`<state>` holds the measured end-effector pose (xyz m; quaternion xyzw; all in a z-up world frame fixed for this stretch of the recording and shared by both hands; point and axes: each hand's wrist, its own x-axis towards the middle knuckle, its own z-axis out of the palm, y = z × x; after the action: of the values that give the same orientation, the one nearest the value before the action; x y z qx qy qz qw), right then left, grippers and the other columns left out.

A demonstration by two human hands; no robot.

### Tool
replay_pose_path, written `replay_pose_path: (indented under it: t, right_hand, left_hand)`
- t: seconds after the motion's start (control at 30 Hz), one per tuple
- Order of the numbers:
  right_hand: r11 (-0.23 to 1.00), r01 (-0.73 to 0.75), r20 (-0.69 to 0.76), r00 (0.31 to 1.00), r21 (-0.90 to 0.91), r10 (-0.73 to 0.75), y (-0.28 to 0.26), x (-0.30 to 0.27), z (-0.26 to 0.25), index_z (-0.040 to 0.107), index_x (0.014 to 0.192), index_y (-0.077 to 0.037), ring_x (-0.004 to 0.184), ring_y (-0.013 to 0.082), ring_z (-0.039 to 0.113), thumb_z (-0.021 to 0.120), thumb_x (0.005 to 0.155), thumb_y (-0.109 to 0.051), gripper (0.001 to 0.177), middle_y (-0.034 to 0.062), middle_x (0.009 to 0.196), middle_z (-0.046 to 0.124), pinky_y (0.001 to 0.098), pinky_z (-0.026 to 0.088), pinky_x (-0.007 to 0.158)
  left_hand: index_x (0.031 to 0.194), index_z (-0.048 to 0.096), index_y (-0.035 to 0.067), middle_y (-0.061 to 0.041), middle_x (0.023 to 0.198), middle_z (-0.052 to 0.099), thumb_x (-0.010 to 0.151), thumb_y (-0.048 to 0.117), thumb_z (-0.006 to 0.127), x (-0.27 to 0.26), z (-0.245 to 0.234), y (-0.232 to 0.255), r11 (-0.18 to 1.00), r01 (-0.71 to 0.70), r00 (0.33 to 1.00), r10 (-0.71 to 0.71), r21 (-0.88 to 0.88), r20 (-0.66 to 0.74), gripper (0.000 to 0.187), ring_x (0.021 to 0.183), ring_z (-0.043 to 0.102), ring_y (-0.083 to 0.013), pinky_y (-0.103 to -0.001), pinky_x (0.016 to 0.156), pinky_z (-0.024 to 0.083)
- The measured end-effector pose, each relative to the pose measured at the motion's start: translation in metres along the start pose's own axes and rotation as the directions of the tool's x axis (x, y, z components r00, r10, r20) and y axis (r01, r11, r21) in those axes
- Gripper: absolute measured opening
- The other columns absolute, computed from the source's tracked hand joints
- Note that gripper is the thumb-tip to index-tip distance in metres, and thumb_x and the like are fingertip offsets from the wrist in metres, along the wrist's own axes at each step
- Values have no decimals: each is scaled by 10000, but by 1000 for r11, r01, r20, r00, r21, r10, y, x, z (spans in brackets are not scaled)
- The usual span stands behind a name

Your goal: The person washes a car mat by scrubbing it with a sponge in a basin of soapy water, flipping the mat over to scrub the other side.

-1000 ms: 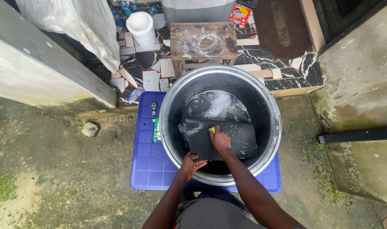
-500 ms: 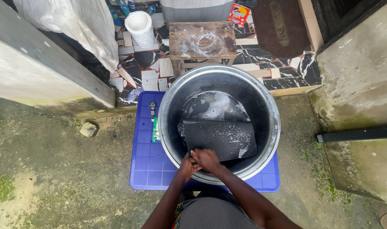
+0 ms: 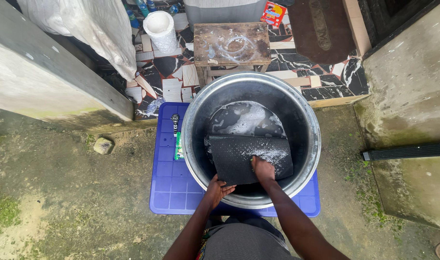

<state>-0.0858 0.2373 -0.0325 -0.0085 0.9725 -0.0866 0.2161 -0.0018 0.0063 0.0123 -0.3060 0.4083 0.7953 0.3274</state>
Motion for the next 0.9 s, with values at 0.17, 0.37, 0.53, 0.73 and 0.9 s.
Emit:
replay_pose_path:
  t: [0.17,0.37,0.53,0.73,0.9]
  right_hand:
    - [929,-315,-225,908,192,355,13,-10,-1,684,1032,-63,861,434,747,376,1100,-423,479,223,878,754,533,587,813]
    - [964,-198,48,980,176,193,-25,-12,19,689,1019,-84,847,401,754,321,1108,-457,532,226,873,739,522,605,792]
    - [898,250,-198,962,361,-189,-77,-37,27,697,885,-84,736,404,699,411,1073,-415,477,188,756,718,545,549,755]
    - [838,442,-170,897,321,-408,-118,-61,-12,658,810,-68,698,376,693,472,1052,-431,474,148,716,691,531,527,687]
    - [852,425,-81,903,306,-422,-120,-74,-24,644,826,-81,672,329,695,452,1071,-424,463,114,730,695,505,536,696]
  left_hand:
    - [1583,193,102,-266,1453,511,992,5,326,1,0,3,1000,29,999,-29,-5,-22,614,1244,648,-370,-474,1099,546]
    - [1564,234,127,-244,1427,532,982,11,332,13,-8,-5,1000,20,1000,-20,-21,-14,601,1228,653,-359,-485,1087,544]
    - [1536,284,134,-213,1369,559,980,12,368,26,-20,-18,999,-3,1000,3,-33,8,576,1188,657,-351,-486,1069,542]
    - [1345,478,99,-143,1232,637,968,180,400,23,-35,-24,981,-69,987,94,-181,133,394,1084,662,-293,-469,975,531]
    - [1044,571,69,-99,1006,681,787,208,408,12,-33,-19,934,-21,995,54,-356,82,335,950,688,-233,-466,932,549]
